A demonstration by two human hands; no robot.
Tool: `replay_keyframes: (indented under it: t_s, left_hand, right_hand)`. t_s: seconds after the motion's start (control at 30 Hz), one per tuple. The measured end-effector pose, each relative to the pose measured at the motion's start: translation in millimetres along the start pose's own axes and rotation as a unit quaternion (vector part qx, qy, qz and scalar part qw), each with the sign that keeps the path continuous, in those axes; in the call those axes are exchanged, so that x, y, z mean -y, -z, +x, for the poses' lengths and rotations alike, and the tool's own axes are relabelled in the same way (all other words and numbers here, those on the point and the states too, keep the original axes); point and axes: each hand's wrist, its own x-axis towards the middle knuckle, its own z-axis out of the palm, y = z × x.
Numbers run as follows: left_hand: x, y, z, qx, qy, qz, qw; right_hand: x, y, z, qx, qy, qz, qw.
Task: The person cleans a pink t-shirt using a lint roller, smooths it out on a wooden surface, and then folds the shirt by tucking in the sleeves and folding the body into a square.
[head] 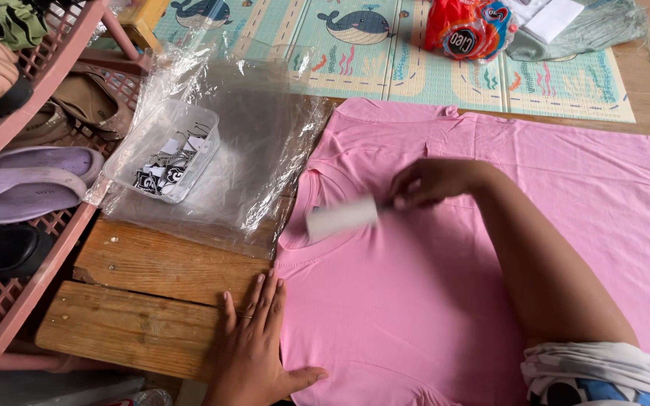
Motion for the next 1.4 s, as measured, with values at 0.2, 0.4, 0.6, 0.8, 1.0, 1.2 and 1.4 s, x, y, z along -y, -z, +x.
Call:
replay_keyframes:
  t_s: [0.2, 0.4, 0.6, 0.8, 1.0, 1.2, 1.4]
  left_hand:
    - [-2, 3, 0, -0.004, 0.002, -0.016, 1.0]
    - [-1, 2, 0, -0.013, 0.001, -0.026, 1.0]
    - [1, -2, -1, -0.01, -0.004, -0.003, 1.0]
    - [-1, 0, 0, -0.006, 0.002, -0.002, 1.0]
    - [1, -2, -1, -0.008, -0.001, 0.008, 1.0]
    - [2, -7, -1, -0.005, 0.001, 0.009, 1.0]
    - [6, -9, 0, 0.027, -0.007, 0.035, 0.999]
  right_hand:
    - [-27, 16, 7, -0.42, -0.065, -0.036, 0.904]
    - [-18, 11, -19, -0.165, 0.131, 0.127, 0.969]
    - [4, 5, -10, 0.067, -0.013, -0.065, 0.996]
    - [-38, 25, 4, -0.43, -0.039, -0.001, 0.902]
    - [-15, -11, -69, -0.221, -0.02, 0.052, 0.974]
    - [-47, -31, -89, 0.116, 0.044, 0.031, 0.992]
    - [-80, -5, -65, -0.444, -0.061, 0.046, 0.893]
